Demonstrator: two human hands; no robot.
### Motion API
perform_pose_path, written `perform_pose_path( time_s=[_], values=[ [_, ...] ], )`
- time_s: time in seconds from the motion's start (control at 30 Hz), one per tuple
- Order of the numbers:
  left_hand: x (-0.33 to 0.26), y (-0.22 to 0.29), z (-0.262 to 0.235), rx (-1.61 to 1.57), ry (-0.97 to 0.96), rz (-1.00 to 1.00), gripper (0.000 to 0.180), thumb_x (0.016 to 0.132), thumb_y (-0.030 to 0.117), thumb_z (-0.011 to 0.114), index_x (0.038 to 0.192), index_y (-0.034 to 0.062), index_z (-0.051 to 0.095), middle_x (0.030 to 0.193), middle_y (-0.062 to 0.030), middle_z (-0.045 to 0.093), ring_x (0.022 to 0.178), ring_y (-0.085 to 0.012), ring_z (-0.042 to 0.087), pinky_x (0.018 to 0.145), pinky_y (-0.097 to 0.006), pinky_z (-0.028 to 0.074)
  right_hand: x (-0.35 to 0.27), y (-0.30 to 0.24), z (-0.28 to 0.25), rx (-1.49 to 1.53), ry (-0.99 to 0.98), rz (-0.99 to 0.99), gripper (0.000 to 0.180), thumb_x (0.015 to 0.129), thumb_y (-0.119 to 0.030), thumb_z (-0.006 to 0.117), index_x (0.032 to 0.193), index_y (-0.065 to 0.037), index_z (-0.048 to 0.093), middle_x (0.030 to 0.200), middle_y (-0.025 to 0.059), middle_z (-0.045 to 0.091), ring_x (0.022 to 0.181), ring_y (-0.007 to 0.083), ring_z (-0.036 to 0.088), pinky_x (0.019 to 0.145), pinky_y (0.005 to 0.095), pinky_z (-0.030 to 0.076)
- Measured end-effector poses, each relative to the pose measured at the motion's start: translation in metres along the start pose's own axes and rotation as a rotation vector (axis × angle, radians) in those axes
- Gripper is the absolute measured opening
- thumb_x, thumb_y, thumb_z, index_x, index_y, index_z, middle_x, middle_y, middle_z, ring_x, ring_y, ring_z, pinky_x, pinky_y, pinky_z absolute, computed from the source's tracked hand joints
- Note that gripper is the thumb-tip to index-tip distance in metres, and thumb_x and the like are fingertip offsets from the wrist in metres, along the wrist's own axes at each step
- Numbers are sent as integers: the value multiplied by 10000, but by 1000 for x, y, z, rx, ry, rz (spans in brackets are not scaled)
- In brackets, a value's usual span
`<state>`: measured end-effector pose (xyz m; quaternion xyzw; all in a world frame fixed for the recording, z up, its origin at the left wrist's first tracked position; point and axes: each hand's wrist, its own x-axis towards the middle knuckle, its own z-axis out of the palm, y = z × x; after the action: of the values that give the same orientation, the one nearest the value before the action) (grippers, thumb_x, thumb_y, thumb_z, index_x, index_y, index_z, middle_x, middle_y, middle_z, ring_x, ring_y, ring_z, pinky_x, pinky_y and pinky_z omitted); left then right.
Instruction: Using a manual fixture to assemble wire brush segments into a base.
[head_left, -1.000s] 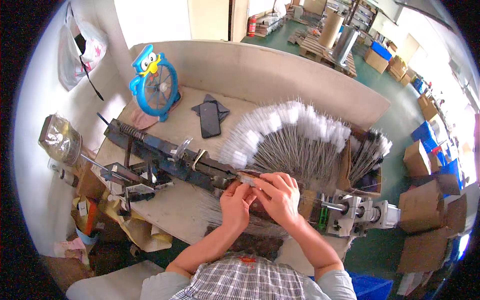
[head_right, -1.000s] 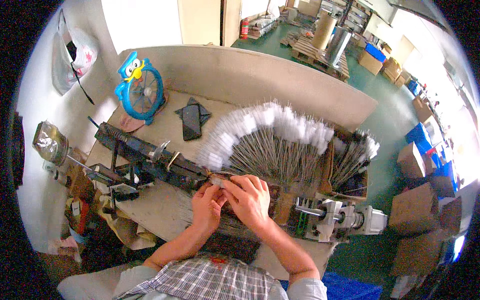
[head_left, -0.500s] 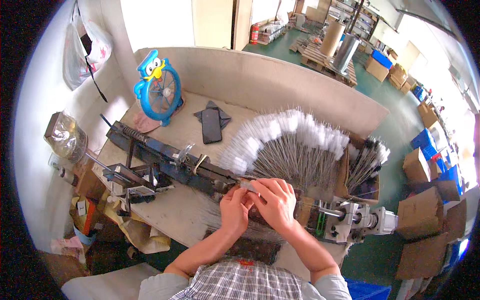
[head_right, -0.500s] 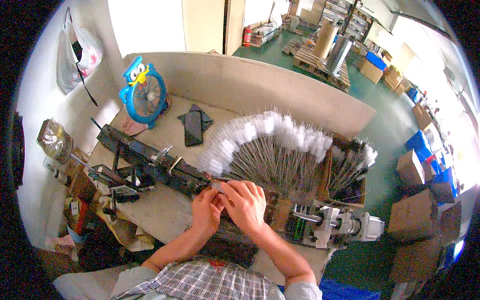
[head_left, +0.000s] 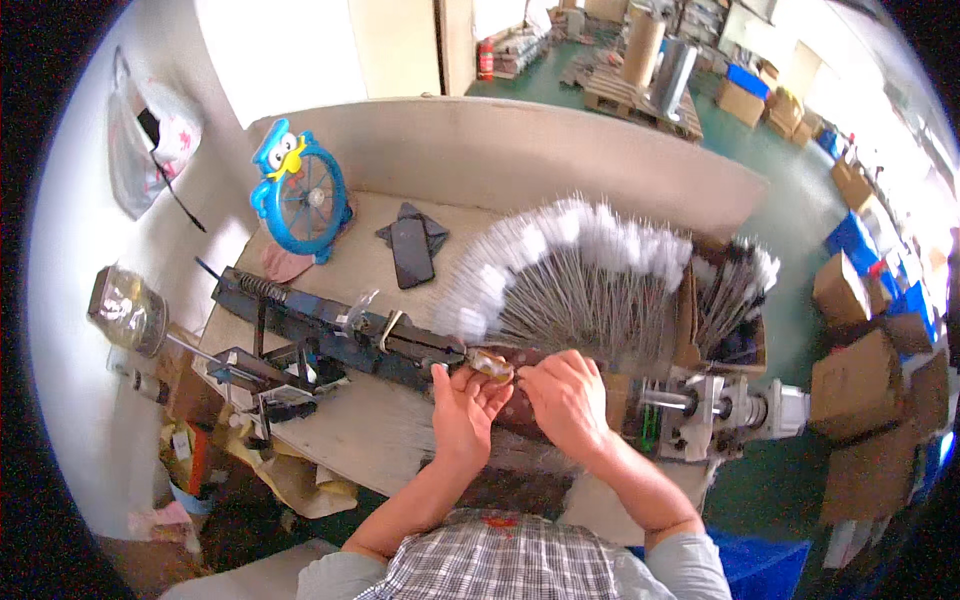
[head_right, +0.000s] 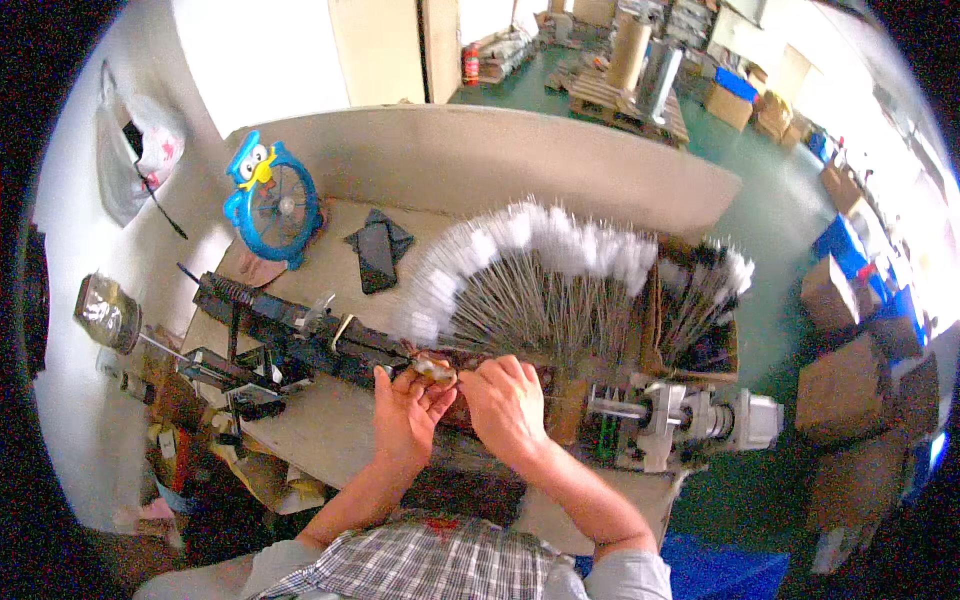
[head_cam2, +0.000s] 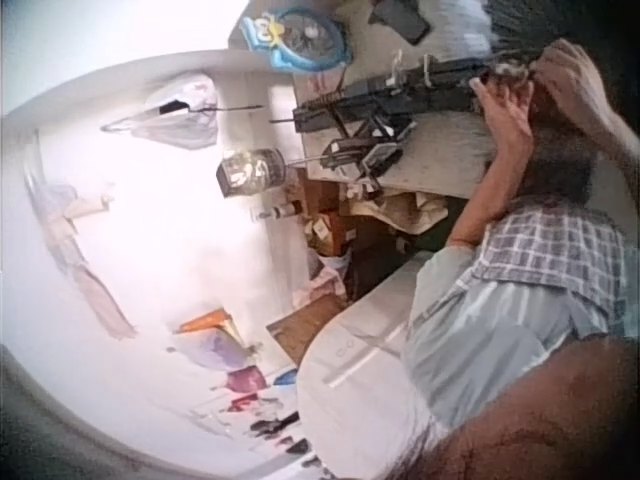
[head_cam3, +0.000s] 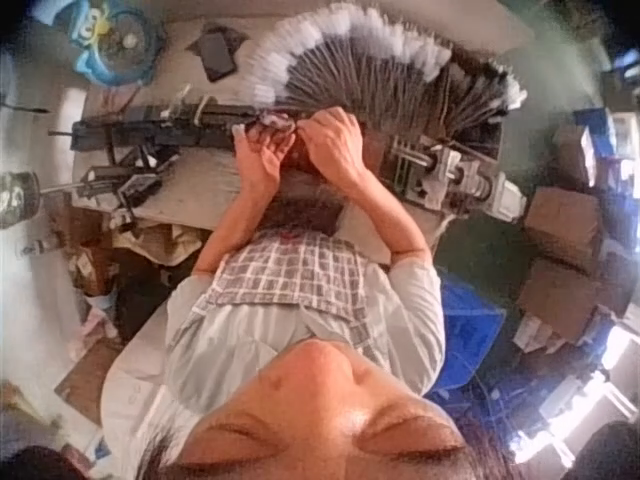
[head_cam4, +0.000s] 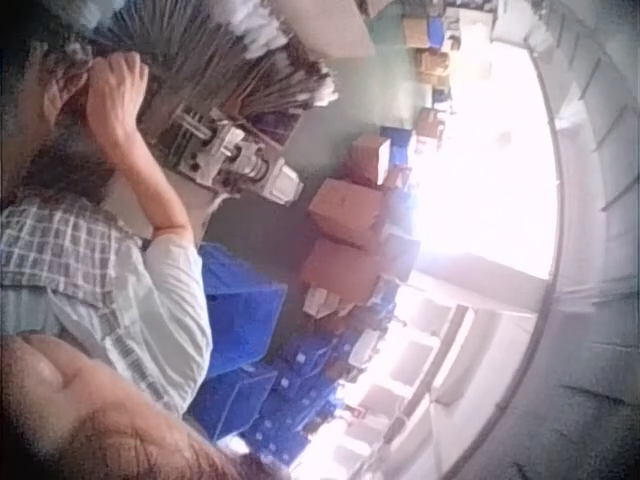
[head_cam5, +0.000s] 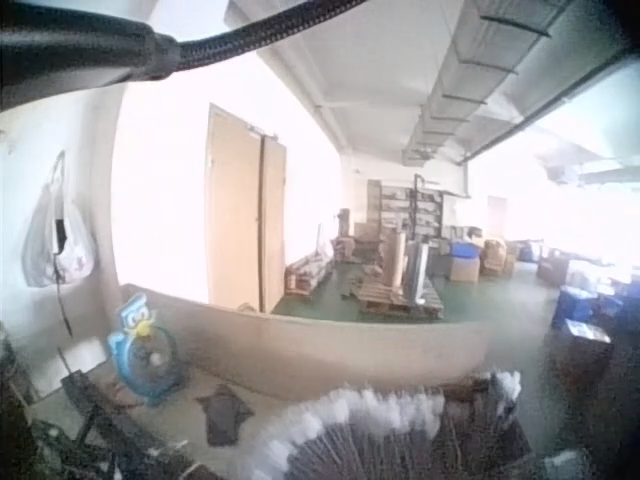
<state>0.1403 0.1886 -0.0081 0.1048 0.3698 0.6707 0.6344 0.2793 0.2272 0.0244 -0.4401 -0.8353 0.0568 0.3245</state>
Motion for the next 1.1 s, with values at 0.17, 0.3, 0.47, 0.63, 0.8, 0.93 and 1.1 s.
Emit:
perform_pose_path(
  time_s=[0.17,0.3,0.47,0.63,0.8,0.93,1.1],
  values=[
    [-12,1,-8,143,20,-42,608,916,525,367,1239,12,414,1218,-115,513,1071,-233,520,940,-360,401,2,-6,-15,125,83,-40,115,729,-115,651,840,-87,660,828,20,644,820,216,581,726,340,442],
    [-24,22,-35,301,51,-32,452,910,351,487,1216,18,466,1168,-113,546,1073,-223,533,876,-334,432,-21,2,-11,258,-44,62,134,743,-123,665,868,-75,670,818,64,661,754,231,625,652,334,500],
    [-26,73,-177,98,421,168,224,874,305,552,927,90,590,903,-13,607,774,-126,566,626,-257,430,-59,7,23,297,-197,32,151,757,-146,661,896,-84,662,829,78,654,748,251,631,639,343,513],
    [-62,167,-287,-1,602,360,286,812,380,639,820,102,570,752,-21,581,620,-105,524,502,-251,389,-78,0,59,116,-416,61,154,764,-168,635,909,-117,640,840,39,592,735,233,624,592,359,508],
    [-54,209,-351,173,941,493,384,792,455,650,854,84,573,781,-24,593,632,-99,539,498,-222,405,-76,9,43,-15,-420,4,88,744,-160,635,823,-122,635,767,31,545,695,217,615,570,361,507],
    [-43,150,-276,178,920,653,415,861,422,565,1033,44,562,932,-77,611,872,-174,582,746,-267,482,-74,13,28,-48,-447,65,111,760,-191,632,846,-122,645,805,25,574,712,223,621,572,350,511],
    [-15,81,-264,212,640,424,354,928,283,478,1170,31,529,1100,-102,579,1029,-218,549,931,-320,418,-75,-2,31,-19,-564,150,201,764,-261,644,907,-119,648,842,30,596,767,232,622,610,350,511]
  ],
)
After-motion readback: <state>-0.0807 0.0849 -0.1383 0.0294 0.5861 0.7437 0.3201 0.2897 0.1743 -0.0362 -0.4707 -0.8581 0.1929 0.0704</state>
